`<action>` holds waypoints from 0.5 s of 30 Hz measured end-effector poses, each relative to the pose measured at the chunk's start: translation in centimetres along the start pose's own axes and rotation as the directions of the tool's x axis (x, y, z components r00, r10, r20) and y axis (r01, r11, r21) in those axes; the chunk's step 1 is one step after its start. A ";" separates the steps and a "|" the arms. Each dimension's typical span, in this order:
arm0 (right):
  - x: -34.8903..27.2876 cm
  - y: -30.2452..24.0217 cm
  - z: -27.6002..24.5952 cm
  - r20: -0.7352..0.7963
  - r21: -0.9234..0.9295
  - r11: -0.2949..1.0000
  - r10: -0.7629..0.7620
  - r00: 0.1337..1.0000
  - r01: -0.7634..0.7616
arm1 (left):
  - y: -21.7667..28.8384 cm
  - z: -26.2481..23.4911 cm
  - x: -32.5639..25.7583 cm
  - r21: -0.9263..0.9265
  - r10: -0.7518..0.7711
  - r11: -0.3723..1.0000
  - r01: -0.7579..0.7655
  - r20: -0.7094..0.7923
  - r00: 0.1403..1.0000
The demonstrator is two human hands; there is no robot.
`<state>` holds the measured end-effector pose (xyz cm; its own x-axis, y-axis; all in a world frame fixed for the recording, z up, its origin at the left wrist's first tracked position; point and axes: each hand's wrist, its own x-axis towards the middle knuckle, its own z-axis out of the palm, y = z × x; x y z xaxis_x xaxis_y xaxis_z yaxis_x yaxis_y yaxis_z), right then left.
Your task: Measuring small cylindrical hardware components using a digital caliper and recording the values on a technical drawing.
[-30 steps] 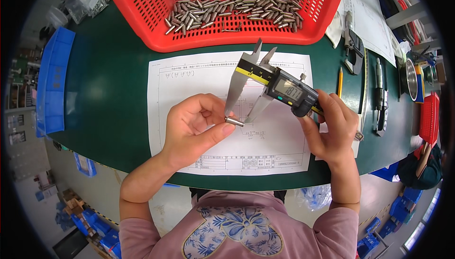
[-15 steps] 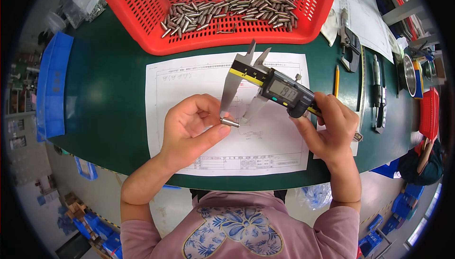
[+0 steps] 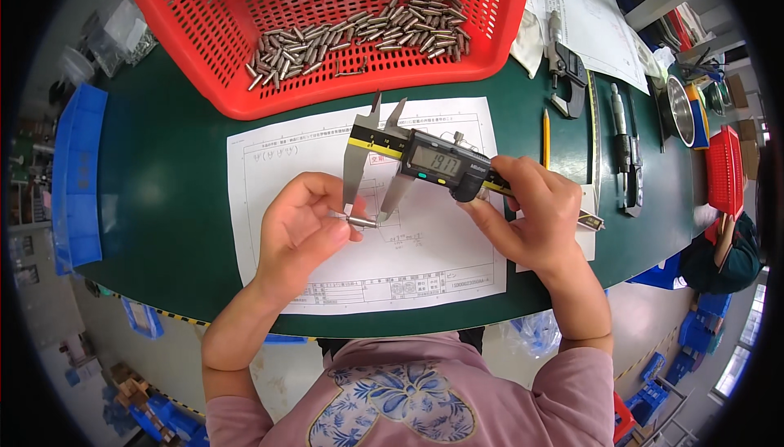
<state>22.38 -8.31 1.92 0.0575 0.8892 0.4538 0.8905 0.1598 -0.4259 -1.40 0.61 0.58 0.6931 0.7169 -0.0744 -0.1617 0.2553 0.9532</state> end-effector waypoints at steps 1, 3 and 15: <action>0.0 0.0 0.1 0.009 0.021 1.000 -0.001 1.000 0.001 | 0.0 -0.2 0.0 -0.050 -0.081 0.995 0.082 0.016 0.997; 0.0 0.0 0.0 0.018 0.043 0.999 -0.003 1.000 0.003 | 0.1 -0.4 0.1 -0.099 -0.161 0.982 0.163 0.033 0.986; 0.1 0.4 -0.2 -0.061 0.012 0.991 0.134 0.989 -0.133 | 1.7 -3.0 0.9 -0.130 0.111 0.982 -0.138 -0.194 0.975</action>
<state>22.86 -8.22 1.99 0.2034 0.8749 0.4396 0.8696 0.0449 -0.4917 -3.19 3.63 1.27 0.5210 0.8532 -0.0233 -0.3455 0.2358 0.9083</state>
